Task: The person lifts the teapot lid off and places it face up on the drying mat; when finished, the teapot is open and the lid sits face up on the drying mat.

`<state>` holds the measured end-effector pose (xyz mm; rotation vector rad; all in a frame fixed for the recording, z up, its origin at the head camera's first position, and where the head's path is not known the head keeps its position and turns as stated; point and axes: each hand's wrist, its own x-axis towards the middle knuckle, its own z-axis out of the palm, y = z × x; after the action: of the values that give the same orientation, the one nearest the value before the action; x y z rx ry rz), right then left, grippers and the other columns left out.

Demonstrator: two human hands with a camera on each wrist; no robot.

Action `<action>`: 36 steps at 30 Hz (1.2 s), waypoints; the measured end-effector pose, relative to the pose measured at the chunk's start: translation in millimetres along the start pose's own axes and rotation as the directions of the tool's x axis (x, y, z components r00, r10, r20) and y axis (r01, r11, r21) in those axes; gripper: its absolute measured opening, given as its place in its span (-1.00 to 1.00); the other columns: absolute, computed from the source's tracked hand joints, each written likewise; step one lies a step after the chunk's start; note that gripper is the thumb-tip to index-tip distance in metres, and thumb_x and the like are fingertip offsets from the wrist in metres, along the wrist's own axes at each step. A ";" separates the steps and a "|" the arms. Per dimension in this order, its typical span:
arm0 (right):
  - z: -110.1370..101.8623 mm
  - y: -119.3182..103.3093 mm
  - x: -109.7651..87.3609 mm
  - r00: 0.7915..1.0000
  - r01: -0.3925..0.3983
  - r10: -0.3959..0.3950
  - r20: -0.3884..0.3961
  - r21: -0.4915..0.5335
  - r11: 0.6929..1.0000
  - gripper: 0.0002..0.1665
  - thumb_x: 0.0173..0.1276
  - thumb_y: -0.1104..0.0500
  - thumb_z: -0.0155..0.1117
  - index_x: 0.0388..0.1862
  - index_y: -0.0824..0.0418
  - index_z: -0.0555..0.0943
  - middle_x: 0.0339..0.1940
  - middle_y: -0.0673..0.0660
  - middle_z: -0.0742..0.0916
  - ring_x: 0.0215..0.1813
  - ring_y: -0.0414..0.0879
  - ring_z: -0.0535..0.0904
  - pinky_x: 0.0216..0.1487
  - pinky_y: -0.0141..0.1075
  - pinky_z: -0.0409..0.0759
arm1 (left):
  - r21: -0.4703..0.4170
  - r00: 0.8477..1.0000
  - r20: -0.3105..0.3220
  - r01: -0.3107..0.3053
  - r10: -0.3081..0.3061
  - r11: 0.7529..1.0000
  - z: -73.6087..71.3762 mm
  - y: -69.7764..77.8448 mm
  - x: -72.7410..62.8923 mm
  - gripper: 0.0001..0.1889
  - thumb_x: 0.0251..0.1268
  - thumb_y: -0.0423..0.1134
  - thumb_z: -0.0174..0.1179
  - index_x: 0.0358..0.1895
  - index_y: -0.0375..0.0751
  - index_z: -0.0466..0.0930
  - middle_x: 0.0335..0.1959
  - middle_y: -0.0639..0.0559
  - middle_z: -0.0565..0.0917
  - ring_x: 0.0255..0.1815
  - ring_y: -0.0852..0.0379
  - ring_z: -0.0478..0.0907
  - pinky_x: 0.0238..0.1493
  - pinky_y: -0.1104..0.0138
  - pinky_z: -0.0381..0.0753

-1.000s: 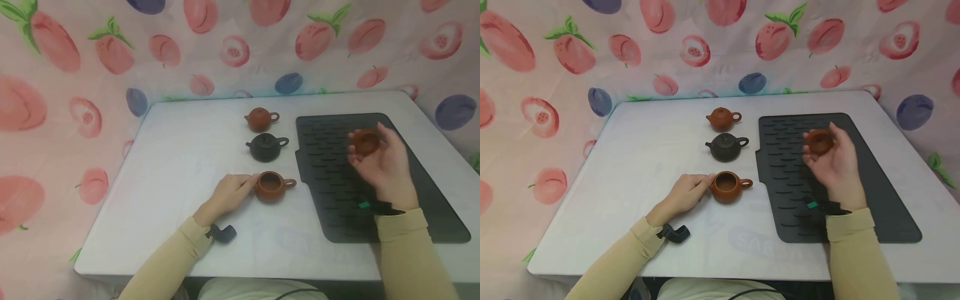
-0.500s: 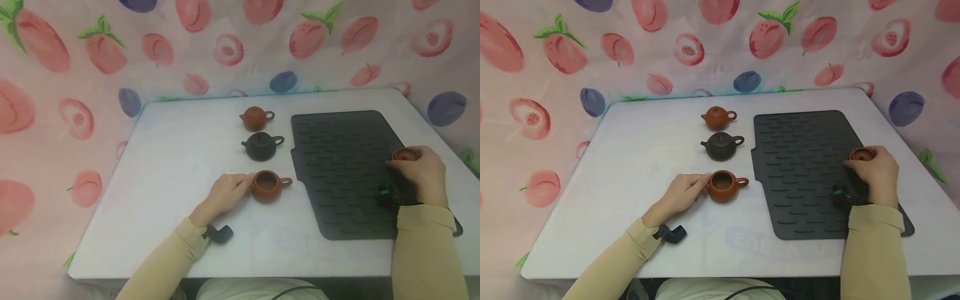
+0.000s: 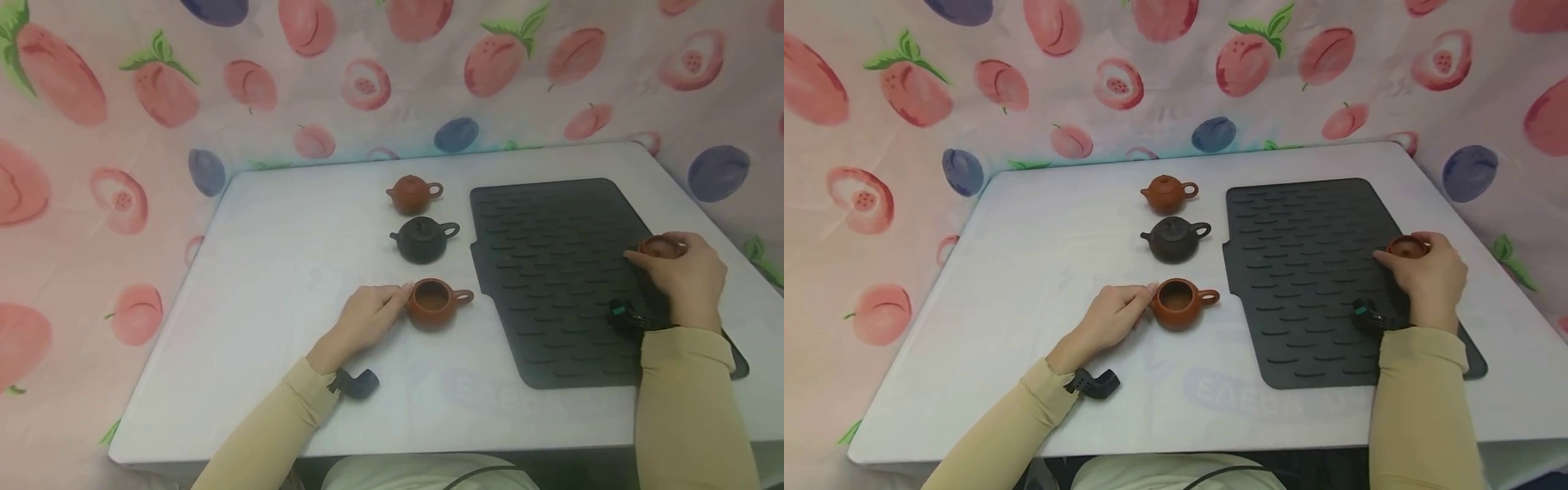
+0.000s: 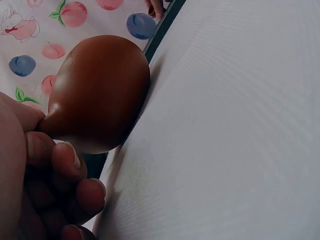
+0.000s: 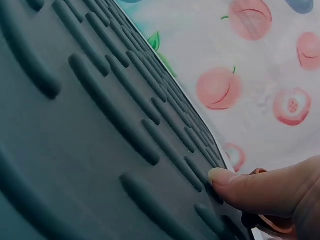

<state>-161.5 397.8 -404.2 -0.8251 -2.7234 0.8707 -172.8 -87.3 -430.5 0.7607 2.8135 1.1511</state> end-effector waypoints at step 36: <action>3.9 -8.4 -0.5 0.997 -0.069 0.071 0.032 -0.057 0.996 0.12 0.39 -0.31 0.24 0.54 0.50 0.17 0.48 0.58 0.29 0.47 0.50 0.17 0.42 0.27 0.16 | -0.025 1.000 -0.001 -0.019 0.019 1.000 -1.6 -2.6 0.1 -0.46 0.65 0.16 -0.11 -0.61 0.07 0.42 -0.68 0.24 0.38 -0.53 0.18 0.41 -0.42 0.28 0.36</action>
<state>-166.1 389.9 -402.5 -0.9297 -2.7753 0.8320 -174.4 -89.8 -431.0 0.7871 2.7934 1.1867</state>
